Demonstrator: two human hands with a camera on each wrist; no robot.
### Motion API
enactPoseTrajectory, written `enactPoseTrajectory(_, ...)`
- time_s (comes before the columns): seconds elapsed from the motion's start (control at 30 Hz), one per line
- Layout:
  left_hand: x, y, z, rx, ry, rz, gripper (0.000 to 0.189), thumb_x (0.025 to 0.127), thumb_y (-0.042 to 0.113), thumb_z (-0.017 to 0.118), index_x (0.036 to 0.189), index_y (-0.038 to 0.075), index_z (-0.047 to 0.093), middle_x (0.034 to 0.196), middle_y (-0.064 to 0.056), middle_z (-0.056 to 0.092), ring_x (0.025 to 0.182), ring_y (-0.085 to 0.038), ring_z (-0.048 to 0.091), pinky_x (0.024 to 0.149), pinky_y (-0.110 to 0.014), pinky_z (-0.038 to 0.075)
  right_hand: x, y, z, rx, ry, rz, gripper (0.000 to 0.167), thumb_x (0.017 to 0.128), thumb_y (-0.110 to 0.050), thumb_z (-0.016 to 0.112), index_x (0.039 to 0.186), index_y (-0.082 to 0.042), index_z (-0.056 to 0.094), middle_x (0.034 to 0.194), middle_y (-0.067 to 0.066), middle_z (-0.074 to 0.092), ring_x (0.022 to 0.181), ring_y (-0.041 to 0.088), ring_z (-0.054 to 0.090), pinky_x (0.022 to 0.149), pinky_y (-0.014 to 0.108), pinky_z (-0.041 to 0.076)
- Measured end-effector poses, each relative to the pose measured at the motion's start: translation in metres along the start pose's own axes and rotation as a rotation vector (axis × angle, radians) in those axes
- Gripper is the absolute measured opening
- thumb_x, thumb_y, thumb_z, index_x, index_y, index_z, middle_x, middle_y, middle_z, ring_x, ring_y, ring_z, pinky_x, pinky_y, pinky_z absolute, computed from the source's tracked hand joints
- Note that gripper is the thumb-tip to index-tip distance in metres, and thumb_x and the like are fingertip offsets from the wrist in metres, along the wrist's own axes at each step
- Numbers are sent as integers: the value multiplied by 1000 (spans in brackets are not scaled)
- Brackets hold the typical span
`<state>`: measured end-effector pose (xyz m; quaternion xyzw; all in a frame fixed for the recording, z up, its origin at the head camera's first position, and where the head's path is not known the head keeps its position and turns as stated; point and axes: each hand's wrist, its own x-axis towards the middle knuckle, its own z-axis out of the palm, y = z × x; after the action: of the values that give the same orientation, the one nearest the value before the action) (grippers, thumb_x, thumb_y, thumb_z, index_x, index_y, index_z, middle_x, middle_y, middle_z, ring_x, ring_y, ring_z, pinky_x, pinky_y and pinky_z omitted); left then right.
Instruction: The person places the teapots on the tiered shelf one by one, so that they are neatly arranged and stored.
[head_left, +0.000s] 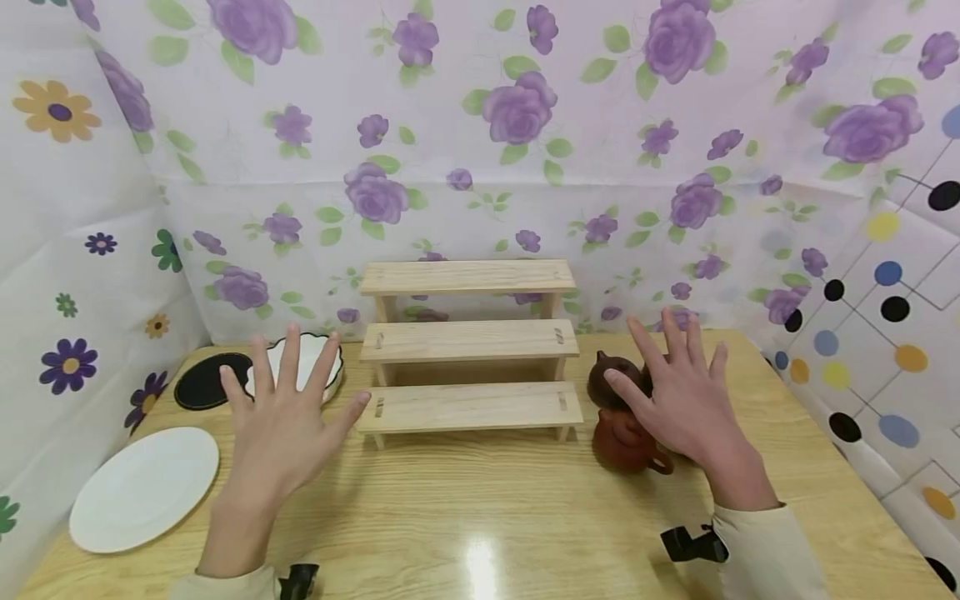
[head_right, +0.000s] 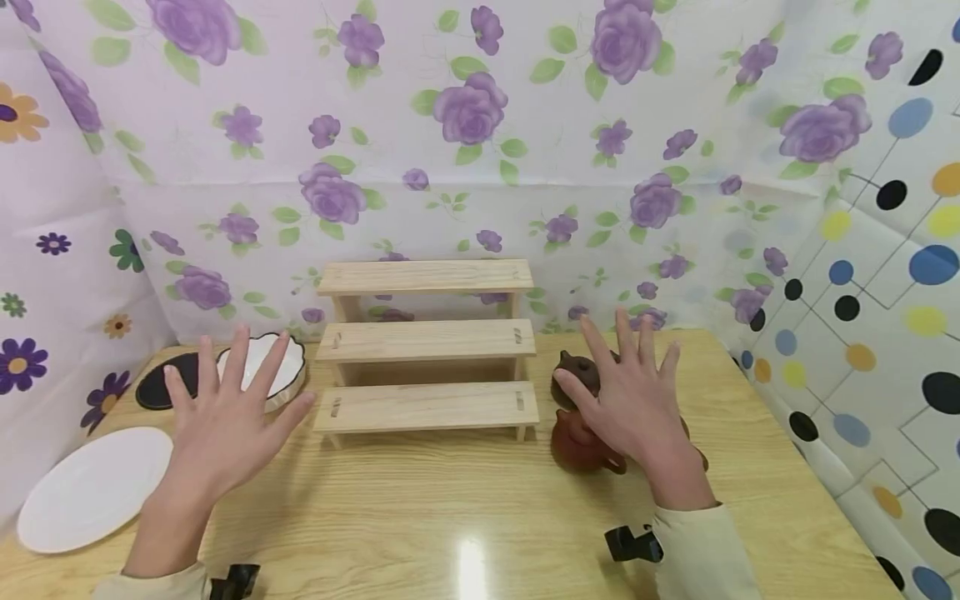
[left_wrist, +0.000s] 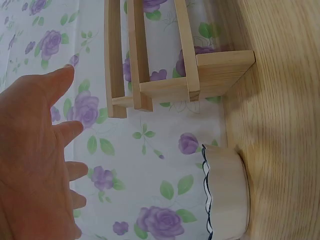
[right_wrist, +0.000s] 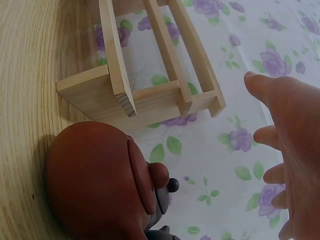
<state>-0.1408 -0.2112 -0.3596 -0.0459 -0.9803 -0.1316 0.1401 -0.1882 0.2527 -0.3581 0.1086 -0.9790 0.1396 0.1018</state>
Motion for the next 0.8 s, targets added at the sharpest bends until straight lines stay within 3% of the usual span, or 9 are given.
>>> enactPoseTrajectory(0.17, 2, 0, -2, -29, -10, -7, 85, 105, 71, 40, 172, 29, 8, 177, -18, -12, 157, -50, -25, 115, -80, -19, 0, 1, -3, 15, 11, -3, 83, 106, -68, 43, 172, -29, 11, 178, 17, -9, 160, 50, -16, 115, 84, -10)
enactPoseTrajectory(0.27, 3, 0, -3, -121, -14, -5, 87, 106, 67, 45, 173, 27, 5, 177, -22, -5, 158, -54, -17, 115, -81, -15, -3, 2, -7, 41, 37, -14, 84, 106, -66, 47, 172, -27, 14, 178, 19, -3, 161, 52, -8, 116, 83, -6)
enactPoseTrajectory(0.4, 14, 2, -1, -319, -14, 12, 90, 106, 54, 57, 173, 19, 7, 174, -28, 13, 159, -57, 8, 119, -81, 5, -11, 7, -13, 94, 112, -33, 80, 106, -56, 58, 169, -19, 28, 173, 26, 22, 156, 56, 21, 116, 81, 17)
enactPoseTrajectory(0.53, 38, 4, 4, -512, -37, -19, 88, 108, 47, 59, 172, 18, 8, 172, -25, 25, 157, -51, 26, 119, -75, 26, -22, 13, -15, 167, 193, -23, 65, 104, -43, 67, 157, -9, 51, 152, 28, 53, 133, 54, 53, 99, 74, 43)
enactPoseTrajectory(0.63, 58, 4, 10, -633, -50, -72, 87, 108, 49, 57, 173, 21, 6, 172, -21, 29, 156, -48, 32, 117, -72, 32, -30, 20, -11, 213, 236, -4, 52, 102, -36, 72, 143, -4, 66, 127, 23, 72, 105, 41, 72, 82, 56, 57)
enactPoseTrajectory(0.73, 77, 3, 17, -730, -45, -114, 86, 108, 49, 56, 173, 23, 5, 170, -21, 32, 155, -47, 35, 117, -70, 35, -37, 27, -5, 241, 259, 17, 42, 100, -33, 76, 130, -4, 75, 101, 13, 81, 78, 22, 76, 65, 34, 57)
enactPoseTrajectory(0.8, 88, 2, 21, -788, -43, -143, 86, 109, 47, 57, 173, 24, 4, 169, -22, 34, 155, -45, 35, 118, -67, 37, -41, 32, -1, 249, 255, 39, 38, 99, -32, 77, 125, -5, 78, 93, 7, 81, 72, 12, 73, 62, 26, 52)
